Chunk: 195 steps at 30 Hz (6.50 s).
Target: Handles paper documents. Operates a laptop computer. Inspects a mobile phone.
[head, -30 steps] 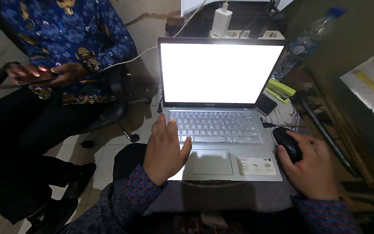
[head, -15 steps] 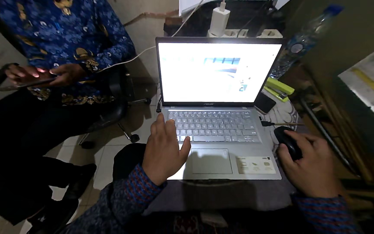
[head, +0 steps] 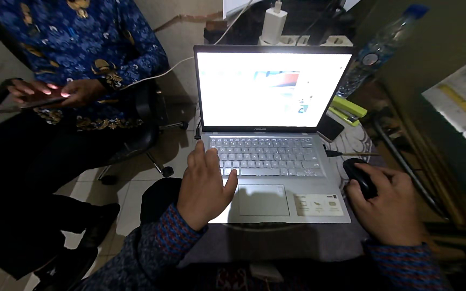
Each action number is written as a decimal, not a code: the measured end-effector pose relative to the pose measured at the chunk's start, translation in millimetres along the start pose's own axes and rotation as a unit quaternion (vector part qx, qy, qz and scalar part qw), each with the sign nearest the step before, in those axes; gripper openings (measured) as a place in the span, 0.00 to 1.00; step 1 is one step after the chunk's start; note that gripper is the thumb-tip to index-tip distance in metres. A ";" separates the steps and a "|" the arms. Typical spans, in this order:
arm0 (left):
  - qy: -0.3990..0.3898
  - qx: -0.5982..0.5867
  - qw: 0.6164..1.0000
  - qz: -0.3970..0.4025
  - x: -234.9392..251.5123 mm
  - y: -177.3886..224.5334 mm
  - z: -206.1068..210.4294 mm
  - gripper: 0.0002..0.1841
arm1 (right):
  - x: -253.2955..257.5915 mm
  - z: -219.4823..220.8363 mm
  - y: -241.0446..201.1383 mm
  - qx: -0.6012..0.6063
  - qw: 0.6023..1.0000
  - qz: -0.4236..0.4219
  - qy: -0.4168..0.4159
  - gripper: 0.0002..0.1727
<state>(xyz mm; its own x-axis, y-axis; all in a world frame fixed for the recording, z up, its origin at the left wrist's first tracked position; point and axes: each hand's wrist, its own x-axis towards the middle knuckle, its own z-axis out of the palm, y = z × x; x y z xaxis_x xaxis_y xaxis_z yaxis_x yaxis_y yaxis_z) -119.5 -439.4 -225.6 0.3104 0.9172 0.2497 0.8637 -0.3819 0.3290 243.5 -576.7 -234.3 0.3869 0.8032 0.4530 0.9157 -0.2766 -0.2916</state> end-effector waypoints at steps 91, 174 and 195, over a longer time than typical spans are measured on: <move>-0.004 -0.005 1.000 -0.001 -0.1 -0.1 -0.9 0.41 | 2.3 -2.7 -3.5 -0.002 1.000 -0.007 -0.005 0.39; -0.017 -0.015 1.000 -0.010 0.4 1.0 -4.2 0.39 | 1.7 -2.0 -2.1 0.006 1.000 0.021 -0.006 0.29; -0.004 -0.014 1.000 -0.002 -0.4 1.3 -4.3 0.39 | 0.8 -2.9 -3.5 0.029 0.999 -0.028 -0.002 0.31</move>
<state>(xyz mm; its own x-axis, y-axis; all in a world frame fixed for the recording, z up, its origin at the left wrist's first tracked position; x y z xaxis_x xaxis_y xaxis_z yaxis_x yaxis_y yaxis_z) -120.2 -440.7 -221.4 0.3107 0.9197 0.2402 0.8536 -0.3811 0.3551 240.8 -576.6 -230.5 0.3348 0.8191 0.4659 0.9280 -0.2008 -0.3138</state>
